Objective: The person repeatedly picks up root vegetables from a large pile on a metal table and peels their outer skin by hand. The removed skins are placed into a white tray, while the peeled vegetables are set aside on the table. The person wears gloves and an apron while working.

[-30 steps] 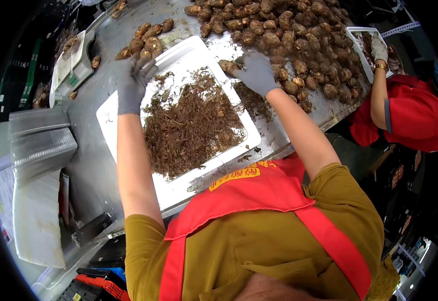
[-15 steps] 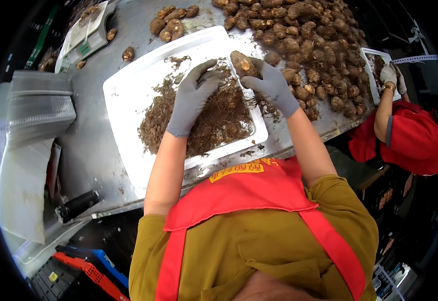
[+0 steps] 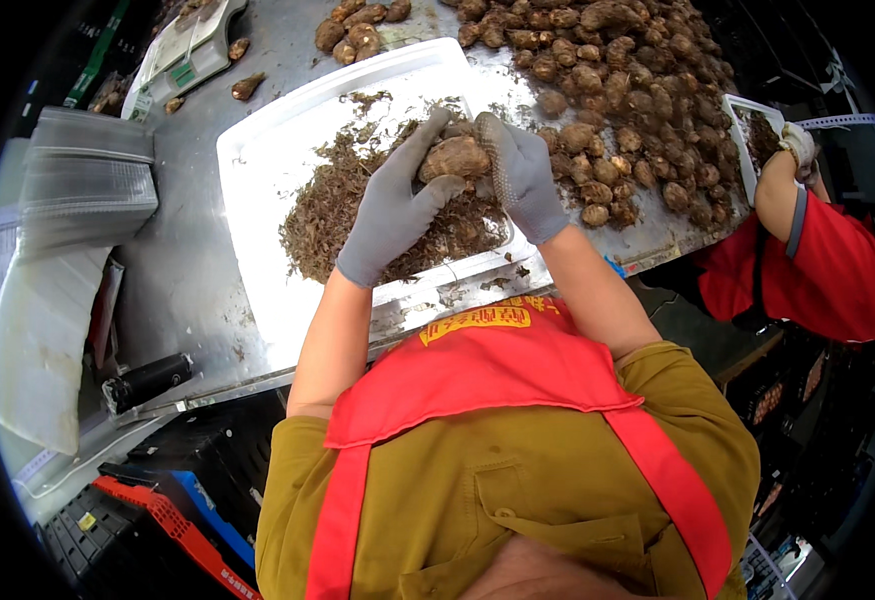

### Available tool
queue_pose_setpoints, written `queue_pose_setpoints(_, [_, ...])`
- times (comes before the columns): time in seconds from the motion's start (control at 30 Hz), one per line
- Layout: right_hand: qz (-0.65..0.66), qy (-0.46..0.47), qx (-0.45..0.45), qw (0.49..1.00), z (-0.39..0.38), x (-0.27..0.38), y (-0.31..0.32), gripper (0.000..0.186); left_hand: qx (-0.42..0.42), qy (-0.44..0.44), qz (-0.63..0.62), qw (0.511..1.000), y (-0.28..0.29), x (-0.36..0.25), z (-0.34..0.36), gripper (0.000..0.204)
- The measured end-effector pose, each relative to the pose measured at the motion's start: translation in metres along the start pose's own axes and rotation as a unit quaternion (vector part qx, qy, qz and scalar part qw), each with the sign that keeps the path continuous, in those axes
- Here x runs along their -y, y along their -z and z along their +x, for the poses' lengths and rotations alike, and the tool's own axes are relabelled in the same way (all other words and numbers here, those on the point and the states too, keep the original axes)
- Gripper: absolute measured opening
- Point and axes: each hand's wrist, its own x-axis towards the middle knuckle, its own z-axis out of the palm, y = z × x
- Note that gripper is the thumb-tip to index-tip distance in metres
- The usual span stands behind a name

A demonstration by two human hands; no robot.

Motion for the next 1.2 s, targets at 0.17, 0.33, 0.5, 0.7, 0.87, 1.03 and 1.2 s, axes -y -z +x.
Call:
queue_pose_setpoints(0.17, [-0.053, 0.161, 0.019, 0.985, 0.002, 0.014, 0.003, 0.043, -0.001, 0.066, -0.162, 0.985, -0.001, 0.003, -0.006, 0.066])
queue_pose_setpoints(0.33, [-0.186, 0.068, 0.045, 0.979, 0.006, 0.01, 0.02, 0.051, 0.024, 0.128, -0.344, 0.93, 0.003, 0.005, -0.013, 0.061])
queue_pose_setpoints(0.5, [-0.317, 0.091, 0.142, 0.933, -0.001, 0.031, 0.003, 0.045, -0.001, 0.088, -0.094, 0.992, 0.003, -0.009, -0.016, 0.052])
queue_pose_setpoints(0.7, [-0.459, 0.252, 0.159, 0.837, -0.001, 0.009, 0.002, 0.031, -0.04, -0.015, 0.123, 0.991, 0.007, 0.006, -0.015, 0.047])
queue_pose_setpoints(0.87, [-0.174, 0.331, 0.152, 0.915, 0.005, 0.024, -0.004, 0.03, 0.061, 0.097, -0.526, 0.843, 0.018, 0.043, -0.019, 0.04])
queue_pose_setpoints(1.03, [-0.376, 0.046, 0.229, 0.897, 0.012, 0.008, 0.005, 0.042, -0.027, 0.143, -0.575, 0.805, 0.021, 0.05, -0.028, 0.04])
queue_pose_setpoints(1.2, [-0.346, 0.062, 0.07, 0.934, 0.013, 0.011, -0.006, 0.053, -0.005, 0.152, -0.585, 0.797, 0.024, 0.043, -0.035, 0.044])
